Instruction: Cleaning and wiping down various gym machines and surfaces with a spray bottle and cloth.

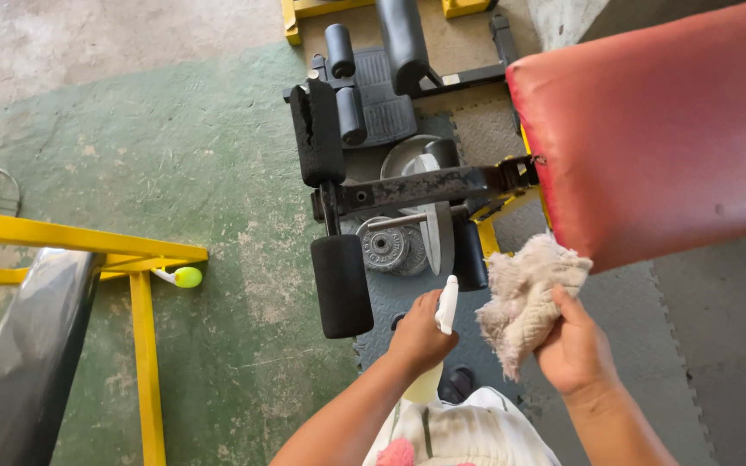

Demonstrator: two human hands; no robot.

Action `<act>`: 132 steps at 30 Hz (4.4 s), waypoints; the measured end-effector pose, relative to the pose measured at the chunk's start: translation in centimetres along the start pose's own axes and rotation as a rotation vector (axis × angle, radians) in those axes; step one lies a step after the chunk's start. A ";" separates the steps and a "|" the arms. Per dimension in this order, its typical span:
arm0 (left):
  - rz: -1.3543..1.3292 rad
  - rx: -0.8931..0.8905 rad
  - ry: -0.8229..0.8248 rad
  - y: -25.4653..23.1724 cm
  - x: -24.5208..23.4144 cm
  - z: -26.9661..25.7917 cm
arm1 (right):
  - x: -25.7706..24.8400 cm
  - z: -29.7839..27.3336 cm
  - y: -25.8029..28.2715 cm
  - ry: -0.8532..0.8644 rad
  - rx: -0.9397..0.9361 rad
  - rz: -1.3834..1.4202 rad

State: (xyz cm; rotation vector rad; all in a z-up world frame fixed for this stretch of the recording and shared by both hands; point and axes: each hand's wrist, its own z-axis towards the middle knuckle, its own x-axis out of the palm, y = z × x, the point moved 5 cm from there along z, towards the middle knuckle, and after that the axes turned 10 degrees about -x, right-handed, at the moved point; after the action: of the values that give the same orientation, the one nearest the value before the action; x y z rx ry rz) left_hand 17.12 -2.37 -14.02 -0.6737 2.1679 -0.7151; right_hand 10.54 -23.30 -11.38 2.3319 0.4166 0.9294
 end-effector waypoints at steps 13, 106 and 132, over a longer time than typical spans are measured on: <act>0.060 -0.028 -0.037 1.6 6.4 4.1 | -10.3 11.0 -0.6 0.062 0.015 -0.339; -0.097 0.012 -0.258 17.5 26.2 21.7 | -19.5 48.0 -28.3 0.896 -0.599 -1.603; -0.195 -0.054 -0.277 16.6 24.5 20.6 | -18.6 41.5 -28.1 1.007 -0.760 -1.865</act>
State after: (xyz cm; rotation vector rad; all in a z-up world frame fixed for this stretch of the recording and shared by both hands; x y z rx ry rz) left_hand 14.82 -12.29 -48.56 -0.9638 1.8899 -0.6239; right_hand 24.68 -27.18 -62.76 0.0681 1.7090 0.7715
